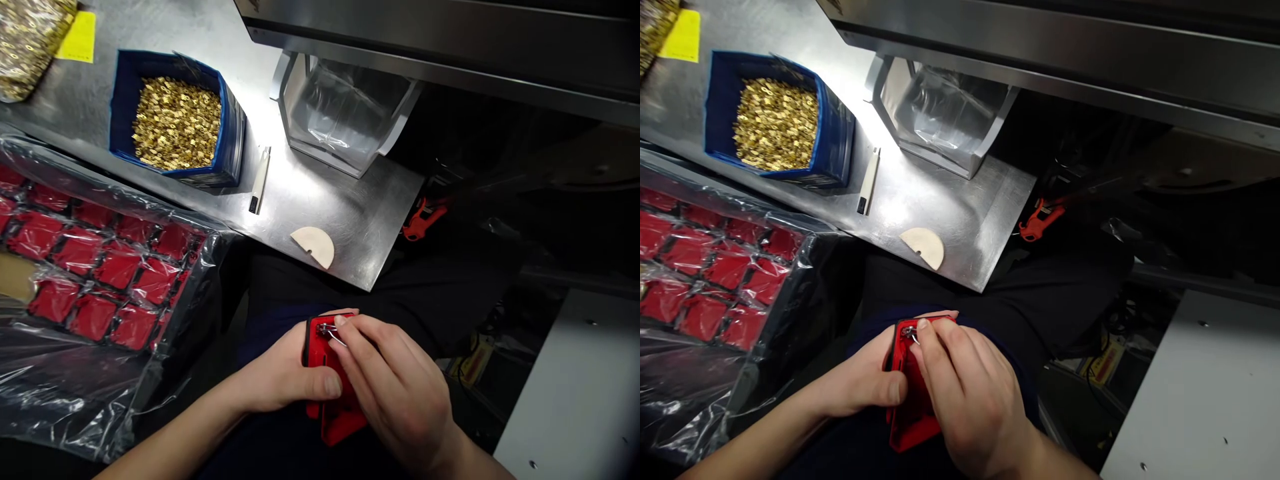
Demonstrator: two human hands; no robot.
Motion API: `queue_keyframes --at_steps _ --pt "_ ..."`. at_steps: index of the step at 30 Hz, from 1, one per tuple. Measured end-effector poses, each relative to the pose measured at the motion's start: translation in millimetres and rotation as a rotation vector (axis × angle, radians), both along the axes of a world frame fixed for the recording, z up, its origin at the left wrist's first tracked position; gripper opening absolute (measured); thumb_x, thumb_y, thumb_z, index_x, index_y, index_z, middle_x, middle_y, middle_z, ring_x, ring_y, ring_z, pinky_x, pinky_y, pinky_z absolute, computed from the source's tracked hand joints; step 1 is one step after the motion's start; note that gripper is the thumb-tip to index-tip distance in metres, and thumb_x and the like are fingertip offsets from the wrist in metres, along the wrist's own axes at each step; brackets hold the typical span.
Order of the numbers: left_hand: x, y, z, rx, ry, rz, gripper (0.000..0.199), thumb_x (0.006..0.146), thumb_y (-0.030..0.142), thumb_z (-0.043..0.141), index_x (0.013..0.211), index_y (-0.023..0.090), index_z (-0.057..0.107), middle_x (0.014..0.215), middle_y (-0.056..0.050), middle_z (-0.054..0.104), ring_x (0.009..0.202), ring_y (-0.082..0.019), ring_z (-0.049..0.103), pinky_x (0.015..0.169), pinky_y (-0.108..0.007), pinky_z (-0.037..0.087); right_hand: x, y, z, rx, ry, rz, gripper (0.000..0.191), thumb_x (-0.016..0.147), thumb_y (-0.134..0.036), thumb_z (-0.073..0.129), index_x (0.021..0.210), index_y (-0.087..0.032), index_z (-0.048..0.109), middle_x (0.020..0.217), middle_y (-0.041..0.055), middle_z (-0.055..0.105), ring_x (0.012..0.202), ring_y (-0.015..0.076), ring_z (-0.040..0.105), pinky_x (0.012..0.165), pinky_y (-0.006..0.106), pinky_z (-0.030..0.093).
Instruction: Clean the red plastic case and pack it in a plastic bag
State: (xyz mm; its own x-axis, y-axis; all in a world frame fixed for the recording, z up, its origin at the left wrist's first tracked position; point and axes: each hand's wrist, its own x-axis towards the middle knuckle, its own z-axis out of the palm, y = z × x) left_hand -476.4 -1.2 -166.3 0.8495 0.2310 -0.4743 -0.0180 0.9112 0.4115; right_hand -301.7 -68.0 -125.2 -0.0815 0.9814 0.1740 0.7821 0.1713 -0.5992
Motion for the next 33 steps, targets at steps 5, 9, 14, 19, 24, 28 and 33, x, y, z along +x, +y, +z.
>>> queue_keyframes --at_steps 5,9,14,19,24,28,33 --pt "-0.5 0.3 0.8 0.048 0.032 -0.016 0.086 0.078 0.064 0.083 0.147 0.022 0.053 0.130 -0.014 0.070 0.129 -0.038 0.061 0.107 -0.046 0.049 -0.5 -2.3 0.7 -0.047 -0.026 0.029 0.032 0.095 -0.008 0.062 0.126 -0.004 0.068 0.112 0.0183 0.077 0.098 0.0286 0.073 0.083 0.042 0.064" --pt "1.3 1.4 1.4 0.085 0.029 -0.023 0.087 0.079 0.065 0.081 0.149 0.023 0.051 0.129 -0.013 0.070 0.125 -0.036 0.063 0.106 -0.046 0.050 1.4 -1.3 1.8 -0.064 -0.053 0.053 0.032 0.096 -0.006 0.060 0.127 -0.003 0.068 0.112 0.0196 0.077 0.101 0.0300 0.073 0.084 0.044 0.065" --pt "5.2 4.2 -0.1 0.161 0.012 -0.058 0.076 0.082 0.069 0.075 0.139 0.020 0.062 0.111 -0.011 0.075 0.102 -0.032 0.070 0.087 -0.039 0.055 2.5 1.3 2.0 -0.070 -0.056 0.065 0.031 0.096 -0.004 0.058 0.125 -0.004 0.068 0.111 0.0190 0.077 0.101 0.0286 0.073 0.084 0.042 0.065" --pt "1.2 -0.3 -7.3 0.145 -0.016 -0.071 0.071 0.084 0.071 0.072 0.128 0.015 0.067 0.102 -0.010 0.073 0.091 -0.027 0.069 0.079 -0.034 0.053 14.0 8.4 -1.5 -0.122 0.176 -0.091 0.025 0.098 -0.011 0.062 0.119 -0.020 0.071 0.109 0.0075 0.077 0.098 0.0206 0.073 0.088 0.036 0.063" --pt "-5.3 -6.6 -8.0 0.065 0.067 -0.010 0.102 0.078 0.069 0.080 0.158 0.023 0.037 0.135 -0.015 0.065 0.121 -0.034 0.062 0.099 -0.042 0.050 41.9 37.1 -51.5 -0.206 0.217 -0.394 0.014 0.098 -0.027 0.065 0.111 -0.026 0.071 0.105 0.0039 0.072 0.095 0.0208 0.069 0.087 0.037 0.057" --pt "-5.2 -5.5 -3.8 0.092 0.067 0.002 0.101 0.080 0.071 0.076 0.159 0.026 0.032 0.136 -0.014 0.062 0.123 -0.034 0.061 0.102 -0.044 0.049 48.6 77.4 -112.7 -0.186 0.127 -0.402 0.015 0.095 -0.030 0.067 0.109 -0.023 0.072 0.112 0.0063 0.067 0.109 0.0238 0.062 0.101 0.039 0.050" --pt "-1.6 -0.9 7.6 0.373 0.205 -0.020 0.077 0.093 0.070 0.060 0.151 0.025 0.036 0.128 -0.011 0.061 0.116 -0.031 0.061 0.104 -0.044 0.047 46.7 108.4 -138.1 -0.269 -0.051 -0.368 0.029 0.093 -0.035 0.070 0.119 -0.024 0.070 0.119 0.0087 0.064 0.115 0.0298 0.056 0.105 0.046 0.045"
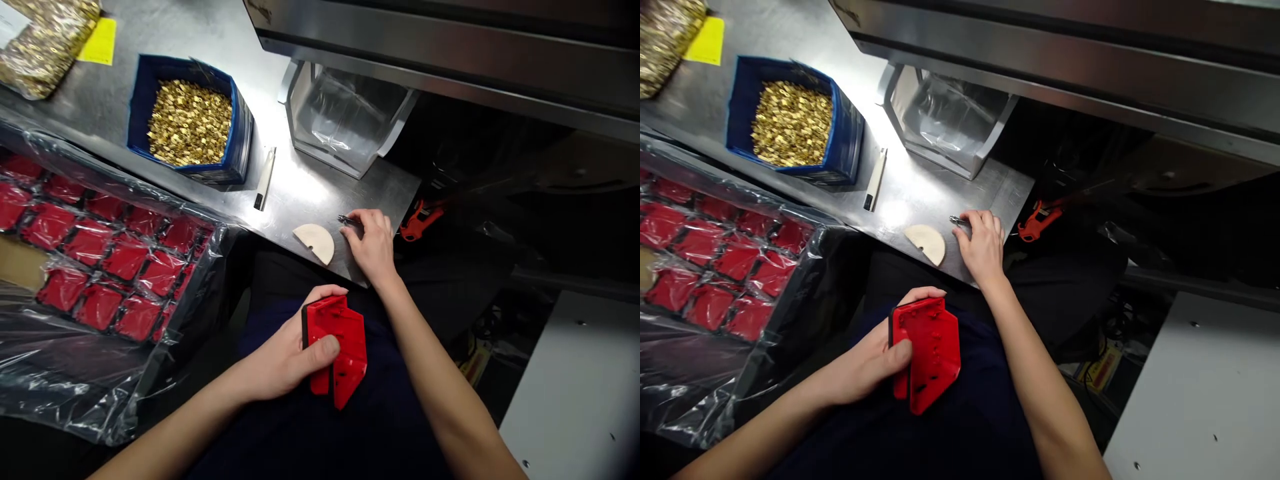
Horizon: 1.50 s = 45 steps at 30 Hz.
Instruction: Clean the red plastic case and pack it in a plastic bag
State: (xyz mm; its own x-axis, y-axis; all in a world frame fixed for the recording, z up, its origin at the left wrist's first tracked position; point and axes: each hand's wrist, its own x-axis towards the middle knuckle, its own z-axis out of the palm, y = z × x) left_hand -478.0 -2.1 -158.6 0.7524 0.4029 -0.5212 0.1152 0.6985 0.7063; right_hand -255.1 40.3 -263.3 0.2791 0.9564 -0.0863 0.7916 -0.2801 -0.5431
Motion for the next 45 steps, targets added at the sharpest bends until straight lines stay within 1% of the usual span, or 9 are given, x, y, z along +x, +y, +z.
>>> queue_keyframes --at_steps 5,10,15,20,26,29,34,40,45 --pt "4.6 -4.2 0.8 0.192 0.257 -0.007 0.064 0.100 0.066 0.049 0.147 0.023 0.042 0.146 -0.013 0.050 0.127 -0.031 0.055 0.112 -0.044 0.040 10.8 -49.4 52.3 0.047 0.390 0.028 0.021 0.102 -0.041 0.059 0.107 -0.024 0.069 0.105 0.0056 0.065 0.097 0.0214 0.062 0.091 0.035 0.051" --pt "16.5 -6.5 -8.7 0.255 0.480 0.016 0.061 0.100 0.069 0.044 0.135 0.020 0.051 0.130 -0.012 0.061 0.124 -0.031 0.056 0.113 -0.047 0.038 11.1 -124.3 98.8 -0.234 0.750 0.501 0.038 0.099 -0.060 0.058 0.104 -0.024 0.070 0.104 0.0055 0.070 0.095 0.0215 0.062 0.085 0.036 0.050" --pt "33.0 2.2 -18.6 0.174 0.415 0.097 0.050 0.102 0.064 0.046 0.126 0.023 0.061 0.116 -0.007 0.070 0.109 -0.027 0.064 0.103 -0.044 0.046 -1.8 -146.2 90.5 -0.053 0.536 0.526 0.007 0.101 -0.025 0.063 0.098 -0.020 0.067 0.090 0.0031 0.070 0.086 0.0183 0.059 0.083 0.036 0.043" --pt "48.9 8.9 -32.9 0.017 0.301 0.243 0.040 0.101 0.053 0.055 0.121 0.021 0.070 0.120 -0.007 0.076 0.113 -0.027 0.068 0.101 -0.037 0.050 -2.4 -141.8 81.1 -0.035 0.636 0.417 0.016 0.102 -0.029 0.062 0.090 -0.020 0.068 0.080 0.0011 0.064 0.077 0.0155 0.054 0.073 0.033 0.039" --pt "56.1 5.5 -46.0 0.234 0.350 0.248 0.039 0.103 0.047 0.053 0.115 0.021 0.079 0.128 -0.009 0.075 0.124 -0.030 0.065 0.112 -0.041 0.045 -6.2 -144.6 80.6 -0.107 0.797 0.236 0.019 0.102 -0.031 0.061 0.088 -0.021 0.070 0.083 0.0005 0.068 0.079 0.0156 0.056 0.075 0.031 0.041" --pt "49.2 5.3 -40.7 0.301 0.191 0.142 0.046 0.107 0.050 0.043 0.121 0.025 0.079 0.156 -0.006 0.056 0.145 -0.031 0.050 0.124 -0.044 0.033 -4.5 -145.0 80.5 -0.153 0.867 0.132 0.023 0.102 -0.036 0.061 0.087 -0.022 0.071 0.091 0.0016 0.072 0.086 0.0177 0.060 0.080 0.031 0.044" --pt "39.2 2.9 -29.3 0.313 0.025 0.022 0.038 0.094 0.043 0.071 0.130 0.032 0.074 0.166 -0.004 0.043 0.149 -0.035 0.044 0.126 -0.047 0.034 0.0 -142.4 82.0 -0.159 0.967 0.095 0.023 0.102 -0.040 0.060 0.093 -0.024 0.075 0.093 0.0010 0.072 0.087 0.0173 0.062 0.080 0.030 0.046" --pt "58.9 -8.7 -13.2 0.361 0.161 0.213 0.025 0.098 0.037 0.064 0.109 0.027 0.084 0.147 -0.007 0.065 0.138 -0.032 0.057 0.117 -0.042 0.044 -1.4 -143.0 81.5 -0.095 0.881 0.128 0.027 0.101 -0.040 0.060 0.084 -0.021 0.070 0.085 0.0012 0.069 0.081 0.0166 0.059 0.074 0.031 0.042" --pt "78.5 -19.2 2.7 0.279 0.287 0.388 0.052 0.108 0.048 0.040 0.102 0.023 0.085 0.145 -0.007 0.067 0.134 -0.032 0.060 0.116 -0.044 0.044 4.6 -137.5 89.2 -0.039 0.891 0.202 0.025 0.101 -0.036 0.061 0.082 -0.021 0.068 0.087 0.0009 0.070 0.084 0.0164 0.060 0.077 0.030 0.042"
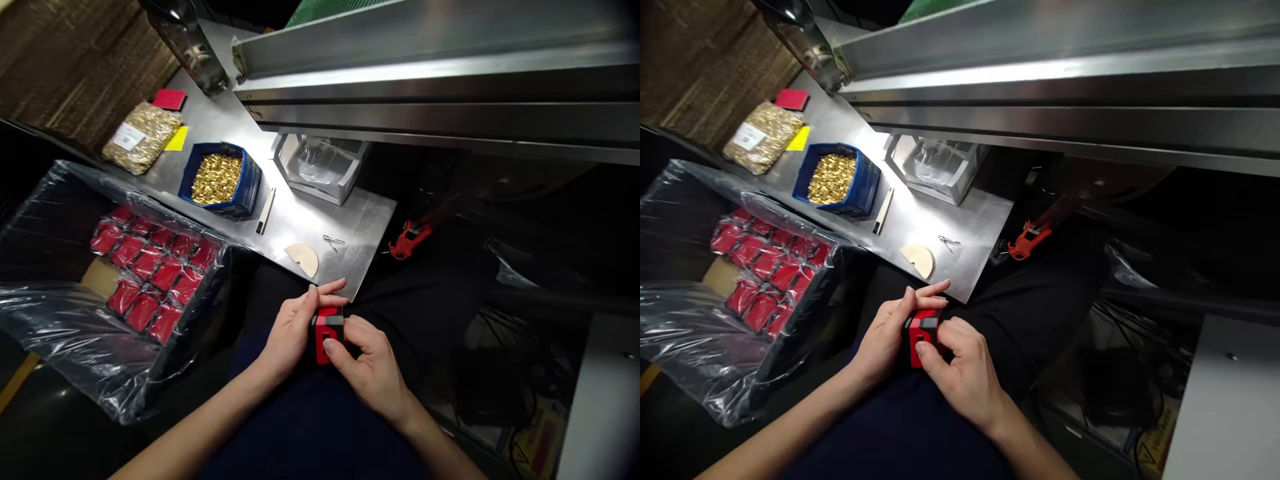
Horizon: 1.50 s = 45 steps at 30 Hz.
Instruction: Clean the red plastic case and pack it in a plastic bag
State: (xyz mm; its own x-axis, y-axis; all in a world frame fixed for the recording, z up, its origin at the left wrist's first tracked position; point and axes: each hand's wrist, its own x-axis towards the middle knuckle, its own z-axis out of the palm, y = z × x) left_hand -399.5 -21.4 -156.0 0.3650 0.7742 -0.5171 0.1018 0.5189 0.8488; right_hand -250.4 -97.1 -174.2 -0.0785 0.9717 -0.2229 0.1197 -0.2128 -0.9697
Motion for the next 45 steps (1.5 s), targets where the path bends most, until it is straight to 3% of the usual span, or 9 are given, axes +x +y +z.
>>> queue_keyframes --at_steps 3,9,19,23,26,29,35,40,45 --pt "4.5 -5.4 4.3 -0.011 -0.088 0.059 0.064 0.109 0.053 0.028 0.105 0.023 0.084 0.147 -0.008 0.065 0.141 -0.034 0.053 0.121 -0.047 0.038 10.2 5.0 7.2 0.035 -0.004 0.044 0.020 0.100 -0.034 0.061 0.088 -0.022 0.071 0.087 0.0000 0.070 0.083 0.0158 0.060 0.077 0.030 0.042" --pt "7.3 -14.6 3.3 0.172 -0.040 -0.067 0.029 0.098 0.040 0.063 0.116 0.026 0.081 0.146 -0.008 0.063 0.137 -0.032 0.055 0.119 -0.042 0.040 26.9 8.2 10.7 0.040 -0.041 0.091 0.040 0.105 -0.043 0.052 0.074 -0.020 0.065 0.077 0.0004 0.067 0.076 0.0154 0.059 0.072 0.030 0.040" --pt "1.8 -14.3 -2.8 0.199 -0.005 -0.079 0.034 0.102 0.039 0.055 0.108 0.022 0.083 0.137 -0.009 0.068 0.129 -0.031 0.061 0.113 -0.040 0.044 -5.2 -3.4 -2.8 -0.261 0.205 -0.195 0.068 0.105 -0.068 0.029 0.068 -0.019 0.060 0.061 0.0009 0.054 0.058 0.0148 0.048 0.056 0.028 0.037" --pt "-4.9 -9.4 -10.3 -0.051 -0.010 0.086 0.039 0.100 0.048 0.057 0.108 0.019 0.082 0.118 -0.009 0.077 0.109 -0.027 0.070 0.093 -0.035 0.055 -8.2 -9.6 5.5 -0.030 0.056 0.013 0.058 0.098 -0.073 0.045 0.096 -0.020 0.068 0.092 0.0050 0.065 0.086 0.0210 0.058 0.079 0.032 0.046" --pt "-7.2 -7.8 -15.7 -0.345 -0.101 0.219 0.047 0.096 0.056 0.061 0.109 0.016 0.079 0.105 -0.010 0.078 0.092 -0.024 0.072 0.076 -0.030 0.057 -13.0 -15.8 6.2 0.046 -0.114 0.077 0.036 0.094 -0.056 0.068 0.107 -0.022 0.069 0.106 0.0057 0.067 0.098 0.0222 0.059 0.086 0.032 0.046" --pt "-9.6 -6.6 -15.3 -0.409 -0.169 0.194 0.052 0.097 0.059 0.058 0.115 0.014 0.077 0.108 -0.012 0.077 0.100 -0.025 0.071 0.086 -0.032 0.056 -19.8 -23.1 0.7 0.034 -0.116 -0.036 0.021 0.101 -0.040 0.063 0.096 -0.022 0.073 0.095 0.0032 0.069 0.088 0.0184 0.063 0.080 0.029 0.046" --pt "-20.8 -4.9 -4.5 -0.010 -0.204 -0.102 0.043 0.104 0.050 0.051 0.135 0.025 0.067 0.140 -0.007 0.067 0.130 -0.028 0.059 0.117 -0.040 0.041 -27.3 -23.4 5.2 -0.057 0.007 -0.228 0.030 0.098 -0.045 0.066 0.110 -0.020 0.077 0.097 0.0043 0.076 0.086 0.0204 0.067 0.077 0.029 0.049" --pt "-23.4 1.1 -6.8 0.151 -0.255 -0.206 0.038 0.103 0.045 0.053 0.123 0.024 0.077 0.144 -0.007 0.065 0.142 -0.029 0.050 0.124 -0.039 0.033 -31.3 -12.4 13.2 -0.075 0.016 -0.227 0.031 0.097 -0.046 0.066 0.103 -0.019 0.077 0.089 0.0024 0.074 0.078 0.0177 0.064 0.072 0.028 0.048" --pt "-21.2 7.8 -21.4 -0.080 -0.223 -0.122 0.058 0.106 0.058 0.037 0.113 0.021 0.081 0.134 -0.011 0.073 0.133 -0.033 0.060 0.122 -0.047 0.038 -35.7 -1.7 7.8 -0.142 0.009 -0.226 0.032 0.095 -0.047 0.067 0.093 -0.017 0.077 0.080 0.0017 0.070 0.074 0.0167 0.061 0.069 0.028 0.047"
